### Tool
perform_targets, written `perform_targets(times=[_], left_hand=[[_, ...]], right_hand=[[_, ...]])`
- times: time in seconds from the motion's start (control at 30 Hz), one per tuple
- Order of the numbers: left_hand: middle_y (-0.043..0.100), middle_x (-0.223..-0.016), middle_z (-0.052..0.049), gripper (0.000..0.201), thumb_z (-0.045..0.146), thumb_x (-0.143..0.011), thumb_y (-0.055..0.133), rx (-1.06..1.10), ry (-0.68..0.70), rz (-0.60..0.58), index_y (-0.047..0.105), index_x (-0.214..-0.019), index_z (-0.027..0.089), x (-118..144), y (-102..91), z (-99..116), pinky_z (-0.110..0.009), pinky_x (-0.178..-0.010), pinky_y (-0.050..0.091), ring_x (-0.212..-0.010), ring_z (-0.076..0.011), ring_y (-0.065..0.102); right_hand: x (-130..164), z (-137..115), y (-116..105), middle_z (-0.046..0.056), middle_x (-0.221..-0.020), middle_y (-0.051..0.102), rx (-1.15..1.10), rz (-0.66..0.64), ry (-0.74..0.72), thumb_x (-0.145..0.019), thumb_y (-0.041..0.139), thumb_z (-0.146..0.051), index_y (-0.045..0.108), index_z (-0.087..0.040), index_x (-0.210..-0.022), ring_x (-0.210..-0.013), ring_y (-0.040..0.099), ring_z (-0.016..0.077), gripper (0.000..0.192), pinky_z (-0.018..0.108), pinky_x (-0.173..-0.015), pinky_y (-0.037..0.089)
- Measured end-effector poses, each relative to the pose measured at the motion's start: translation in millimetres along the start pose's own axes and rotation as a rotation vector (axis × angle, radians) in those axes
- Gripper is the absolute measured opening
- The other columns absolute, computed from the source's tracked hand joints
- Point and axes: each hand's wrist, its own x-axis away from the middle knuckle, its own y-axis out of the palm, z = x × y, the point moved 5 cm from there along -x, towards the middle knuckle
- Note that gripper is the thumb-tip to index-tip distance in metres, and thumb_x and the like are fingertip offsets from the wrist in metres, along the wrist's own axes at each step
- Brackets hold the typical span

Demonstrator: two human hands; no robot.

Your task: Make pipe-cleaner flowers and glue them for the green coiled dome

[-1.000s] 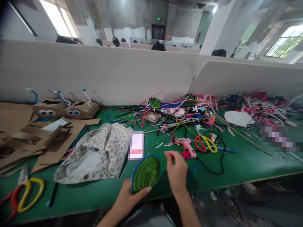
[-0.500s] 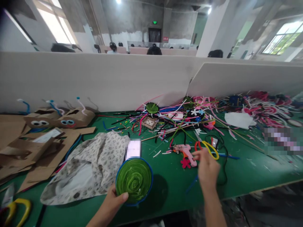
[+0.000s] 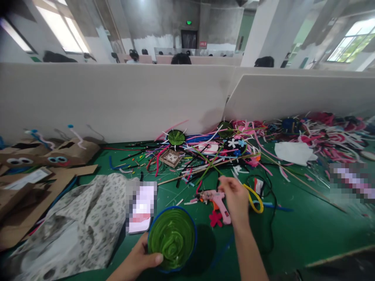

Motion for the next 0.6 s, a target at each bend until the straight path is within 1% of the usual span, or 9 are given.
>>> perform_targets(times=[0.07, 0.13, 0.17, 0.2, 0.27, 0.37, 0.47, 0.53, 0.6], left_hand=[[0.075, -0.083, -0.008, 0.055, 0.049, -0.046, 0.089, 0.005, -0.002, 0.033, 0.072, -0.086, 0.014, -12.6, 1.1, 7.0, -0.034, -0.074, 0.052, -0.08, -0.0247, 0.067], [0.075, -0.084, -0.008, 0.055, 0.051, -0.05, 0.087, -0.05, -0.002, 0.03, 0.072, -0.088, 0.013, -26.3, 6.6, 16.4, -0.033, -0.074, 0.052, -0.08, -0.0241, 0.066], [0.075, -0.084, -0.009, 0.055, 0.052, -0.053, 0.086, -0.107, 0.003, -0.002, 0.073, -0.089, 0.012, -33.1, 12.2, 21.9, -0.032, -0.073, 0.052, -0.08, -0.0239, 0.066], [0.074, -0.085, -0.009, 0.054, 0.053, -0.057, 0.083, -0.177, 0.011, -0.044, 0.073, -0.09, 0.011, -39.4, 19.3, 27.6, -0.031, -0.073, 0.051, -0.08, -0.0234, 0.065], [0.073, -0.083, -0.007, 0.049, 0.053, -0.065, 0.078, -0.33, 0.037, -0.111, 0.074, -0.088, 0.011, -50.0, 34.0, 38.1, -0.028, -0.071, 0.05, -0.077, -0.021, 0.063], [0.069, -0.074, -0.003, 0.041, 0.052, -0.068, 0.076, -0.506, 0.097, -0.145, 0.074, -0.079, 0.013, -59.2, 50.7, 49.5, -0.023, -0.067, 0.047, -0.073, -0.0175, 0.057], [0.065, -0.07, -0.001, 0.037, 0.05, -0.068, 0.076, -0.589, 0.125, -0.2, 0.074, -0.076, 0.014, -60.7, 57.4, 51.9, -0.021, -0.063, 0.045, -0.069, -0.0155, 0.054], [0.062, -0.066, 0.0, 0.036, 0.049, -0.069, 0.076, -0.612, 0.127, -0.241, 0.073, -0.073, 0.013, -59.2, 56.7, 51.0, -0.021, -0.059, 0.043, -0.064, -0.0139, 0.051], [0.062, -0.065, 0.0, 0.035, 0.047, -0.07, 0.076, -0.603, 0.121, -0.264, 0.073, -0.074, 0.012, -56.9, 53.9, 50.7, -0.021, -0.059, 0.042, -0.063, -0.0134, 0.051]], right_hand=[[-24.5, 6.7, -31.0, 0.0, -0.061, 0.059, -0.007, 0.196, -0.006, -0.079, 0.062, -0.056, 0.065, -0.015, -0.083, -0.056, 0.054, 0.0137, 0.041, 0.025, -0.056, 0.043], [-32.7, 7.5, -47.9, 0.0, -0.058, 0.055, 0.058, 0.286, -0.009, -0.085, 0.052, -0.059, 0.062, -0.016, -0.074, -0.055, 0.05, 0.0132, 0.045, 0.025, -0.053, 0.04], [-31.1, 5.0, -47.1, 0.0, -0.056, 0.053, 0.135, 0.239, -0.024, -0.088, 0.047, -0.06, 0.06, -0.017, -0.068, -0.053, 0.049, 0.013, 0.049, 0.025, -0.052, 0.038], [-26.3, 0.5, -37.8, 0.0, -0.056, 0.053, 0.22, 0.093, -0.063, -0.089, 0.045, -0.058, 0.058, -0.018, -0.065, -0.052, 0.048, 0.0128, 0.049, 0.025, -0.051, 0.036], [-4.0, -16.1, -6.4, 0.0, -0.059, 0.054, 0.294, -0.263, -0.27, -0.092, 0.042, -0.053, 0.053, -0.02, -0.063, -0.052, 0.047, 0.012, 0.045, 0.025, -0.052, 0.035], [35.6, -35.1, 41.6, -0.002, -0.06, 0.053, 0.527, -0.65, -0.499, -0.085, 0.057, -0.049, 0.049, -0.021, -0.07, -0.057, 0.048, 0.013, 0.034, 0.026, -0.056, 0.029], [52.9, -40.5, 67.5, -0.001, -0.065, 0.058, 0.725, -0.833, -0.622, -0.088, 0.056, -0.036, 0.05, -0.021, -0.073, -0.062, 0.052, 0.0153, 0.022, 0.027, -0.057, 0.024], [52.0, -36.9, 69.6, -0.001, -0.066, 0.06, 0.764, -0.912, -0.681, -0.093, 0.046, -0.028, 0.05, -0.022, -0.074, -0.063, 0.054, 0.015, 0.021, 0.027, -0.058, 0.024], [36.4, -27.5, 57.1, -0.001, -0.066, 0.061, 0.819, -0.844, -0.667, -0.096, 0.041, -0.027, 0.05, -0.022, -0.073, -0.063, 0.056, 0.0141, 0.025, 0.027, -0.057, 0.025]])
